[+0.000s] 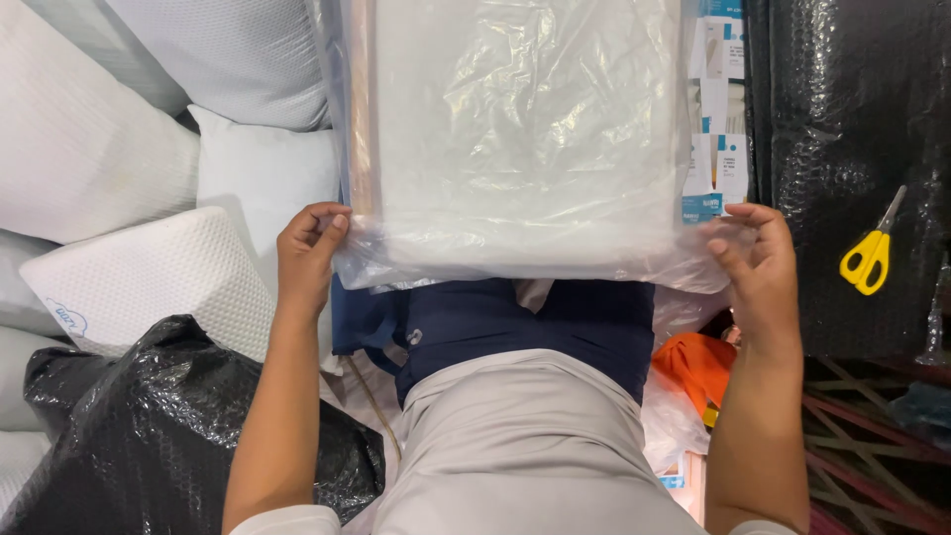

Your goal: Cleaning a pillow with a lint roller and placing it into a plastic bag for packaging.

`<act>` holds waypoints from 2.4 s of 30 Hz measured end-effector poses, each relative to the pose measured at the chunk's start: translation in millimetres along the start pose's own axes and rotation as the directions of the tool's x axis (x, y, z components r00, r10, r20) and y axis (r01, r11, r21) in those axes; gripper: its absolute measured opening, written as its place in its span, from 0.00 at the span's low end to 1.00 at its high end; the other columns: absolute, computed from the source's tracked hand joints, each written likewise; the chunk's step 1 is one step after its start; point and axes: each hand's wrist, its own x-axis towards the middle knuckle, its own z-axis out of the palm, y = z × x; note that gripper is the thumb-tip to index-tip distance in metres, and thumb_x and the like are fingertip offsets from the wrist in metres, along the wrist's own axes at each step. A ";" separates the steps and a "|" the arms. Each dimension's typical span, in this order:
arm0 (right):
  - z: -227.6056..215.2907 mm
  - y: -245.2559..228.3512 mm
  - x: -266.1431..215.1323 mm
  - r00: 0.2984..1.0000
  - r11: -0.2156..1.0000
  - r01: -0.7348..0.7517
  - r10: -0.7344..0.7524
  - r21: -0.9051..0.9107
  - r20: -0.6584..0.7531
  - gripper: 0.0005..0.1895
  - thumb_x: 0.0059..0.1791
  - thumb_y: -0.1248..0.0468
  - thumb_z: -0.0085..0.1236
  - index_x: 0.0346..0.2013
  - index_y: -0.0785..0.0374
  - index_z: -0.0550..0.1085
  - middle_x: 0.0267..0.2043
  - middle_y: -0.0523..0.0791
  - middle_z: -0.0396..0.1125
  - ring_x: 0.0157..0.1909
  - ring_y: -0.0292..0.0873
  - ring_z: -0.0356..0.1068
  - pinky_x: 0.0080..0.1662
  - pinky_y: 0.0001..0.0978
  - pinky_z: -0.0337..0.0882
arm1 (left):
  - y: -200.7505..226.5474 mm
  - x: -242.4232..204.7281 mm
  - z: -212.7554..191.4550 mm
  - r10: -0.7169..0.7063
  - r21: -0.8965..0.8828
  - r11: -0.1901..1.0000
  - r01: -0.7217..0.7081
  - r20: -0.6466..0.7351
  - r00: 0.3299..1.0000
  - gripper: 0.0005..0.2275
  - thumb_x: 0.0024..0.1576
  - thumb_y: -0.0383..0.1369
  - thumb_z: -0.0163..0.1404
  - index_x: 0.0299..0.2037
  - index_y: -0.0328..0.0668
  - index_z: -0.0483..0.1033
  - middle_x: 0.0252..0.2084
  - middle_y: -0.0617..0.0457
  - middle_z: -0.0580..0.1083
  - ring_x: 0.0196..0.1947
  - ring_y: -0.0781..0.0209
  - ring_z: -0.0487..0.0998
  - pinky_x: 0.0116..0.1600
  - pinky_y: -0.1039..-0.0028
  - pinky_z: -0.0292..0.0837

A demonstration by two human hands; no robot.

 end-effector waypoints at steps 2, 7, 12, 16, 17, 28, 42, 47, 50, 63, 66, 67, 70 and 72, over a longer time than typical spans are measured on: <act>-2.2 -16.1 0.3 0.997 0.993 0.034 -0.025 -0.117 0.076 0.30 0.46 0.64 0.65 0.60 0.61 0.64 0.51 0.48 0.68 0.57 0.41 0.69 0.61 0.30 0.68 | 4.1 -0.5 -6.6 0.011 0.012 1.000 -0.011 0.041 0.999 0.05 0.62 0.31 0.54 0.46 0.47 0.79 0.35 0.65 0.71 0.37 0.75 0.66 0.46 0.85 0.64; -4.5 -54.2 6.0 0.956 0.759 0.221 -0.045 -0.612 0.290 0.32 0.40 0.62 0.74 0.58 0.61 0.76 0.47 0.47 0.75 0.52 0.39 0.73 0.54 0.31 0.69 | 59.7 -9.8 -2.5 -0.019 0.220 0.975 -0.021 0.178 0.984 0.10 0.62 0.28 0.52 0.52 0.45 0.74 0.41 0.55 0.78 0.48 0.67 0.78 0.55 0.77 0.70; 3.8 -66.2 15.0 0.884 0.607 0.400 -0.058 -0.687 0.464 0.09 0.48 0.63 0.66 0.43 0.54 0.79 0.35 0.38 0.72 0.36 0.37 0.72 0.40 0.32 0.68 | 79.9 -22.1 28.6 0.297 0.723 0.368 -0.585 0.504 0.811 0.27 0.57 0.52 0.53 0.63 0.48 0.74 0.52 0.53 0.76 0.53 0.48 0.73 0.53 0.57 0.65; 7.0 -63.0 16.7 0.866 0.608 0.453 -0.127 -0.652 0.484 0.05 0.48 0.71 0.60 0.36 0.57 0.78 0.37 0.41 0.71 0.38 0.43 0.72 0.40 0.36 0.69 | 64.5 -20.4 43.1 0.318 0.696 0.203 -0.688 0.618 0.719 0.30 0.56 0.57 0.52 0.63 0.50 0.73 0.46 0.55 0.77 0.51 0.51 0.73 0.52 0.59 0.62; 7.4 -64.0 15.9 0.864 0.595 0.465 -0.144 -0.655 0.483 0.02 0.50 0.69 0.58 0.38 0.60 0.75 0.40 0.44 0.69 0.39 0.46 0.71 0.40 0.39 0.68 | 61.1 -17.7 43.9 0.339 0.673 0.222 -0.706 0.625 0.703 0.25 0.56 0.54 0.55 0.58 0.50 0.75 0.44 0.54 0.75 0.48 0.50 0.73 0.50 0.59 0.63; 7.6 -58.3 6.1 0.817 0.567 0.542 -0.181 -0.620 0.548 0.20 0.48 0.62 0.66 0.53 0.61 0.74 0.43 0.44 0.71 0.45 0.44 0.72 0.46 0.38 0.70 | 66.8 -14.1 36.9 0.455 0.501 0.391 -0.772 0.624 0.636 0.12 0.60 0.38 0.59 0.51 0.47 0.78 0.39 0.51 0.70 0.37 0.52 0.69 0.42 0.63 0.67; 13.2 -41.3 21.5 0.749 0.520 0.640 -0.260 -0.566 0.609 0.03 0.53 0.66 0.57 0.38 0.62 0.74 0.36 0.45 0.73 0.39 0.50 0.73 0.45 0.41 0.70 | 73.9 -5.9 33.5 0.162 0.485 0.563 -0.669 0.729 0.665 0.14 0.58 0.44 0.56 0.34 0.41 0.76 0.36 0.52 0.77 0.47 0.52 0.75 0.44 0.61 0.71; 6.5 -41.6 23.4 0.766 0.534 0.599 -0.167 -0.597 0.620 0.04 0.53 0.64 0.53 0.40 0.61 0.73 0.37 0.45 0.71 0.39 0.49 0.72 0.42 0.40 0.68 | 79.4 -2.3 27.3 0.135 0.477 0.596 -0.646 0.733 0.666 0.11 0.60 0.40 0.53 0.34 0.41 0.79 0.35 0.51 0.78 0.45 0.52 0.77 0.47 0.61 0.70; 10.3 -59.2 22.2 0.770 0.569 0.581 -0.152 -0.582 0.620 0.04 0.53 0.63 0.54 0.40 0.60 0.73 0.38 0.44 0.72 0.41 0.46 0.72 0.43 0.37 0.69 | 89.2 3.7 29.0 0.185 0.435 0.576 -0.692 0.755 0.629 0.11 0.62 0.37 0.51 0.33 0.40 0.78 0.29 0.50 0.76 0.34 0.50 0.75 0.41 0.61 0.67; -4.3 -51.3 32.2 0.770 0.740 0.511 -0.169 -0.436 0.615 0.11 0.47 0.62 0.66 0.40 0.63 0.79 0.41 0.43 0.76 0.44 0.41 0.75 0.53 0.32 0.70 | 89.8 29.8 28.3 0.245 0.385 0.558 -0.735 0.770 0.589 0.09 0.62 0.39 0.55 0.33 0.45 0.78 0.23 0.59 0.75 0.23 0.55 0.75 0.31 0.66 0.64; -2.0 -58.8 31.9 0.760 0.766 0.521 -0.216 -0.376 0.613 0.05 0.49 0.67 0.63 0.36 0.66 0.77 0.38 0.44 0.74 0.42 0.43 0.74 0.50 0.33 0.71 | 75.4 31.5 22.9 0.207 0.460 0.522 -0.718 0.749 0.630 0.08 0.58 0.43 0.58 0.35 0.51 0.82 0.27 0.63 0.78 0.37 0.58 0.73 0.46 0.65 0.65; -2.2 -55.4 33.1 0.760 0.767 0.520 -0.215 -0.375 0.613 0.05 0.49 0.67 0.63 0.36 0.66 0.77 0.38 0.44 0.74 0.42 0.43 0.74 0.50 0.33 0.71 | 72.8 33.4 22.7 0.205 0.461 0.523 -0.717 0.749 0.630 0.08 0.58 0.43 0.58 0.35 0.51 0.82 0.27 0.63 0.78 0.37 0.58 0.73 0.46 0.65 0.65; -2.2 -47.3 36.2 0.786 0.693 0.524 -0.168 -0.496 0.595 0.05 0.51 0.64 0.61 0.37 0.64 0.78 0.36 0.42 0.76 0.39 0.41 0.75 0.47 0.31 0.70 | 57.2 39.5 19.9 0.177 0.511 0.494 -0.703 0.733 0.657 0.13 0.57 0.48 0.58 0.32 0.49 0.80 0.20 0.58 0.73 0.29 0.56 0.73 0.35 0.65 0.64; -1.8 -44.8 38.9 0.820 0.690 0.488 -0.152 -0.534 0.552 0.05 0.51 0.64 0.62 0.38 0.63 0.80 0.38 0.41 0.77 0.40 0.39 0.76 0.44 0.31 0.70 | 37.2 45.1 16.1 0.235 0.539 0.474 -0.696 0.684 0.690 0.14 0.58 0.47 0.59 0.26 0.50 0.78 0.18 0.57 0.70 0.22 0.57 0.70 0.31 0.67 0.62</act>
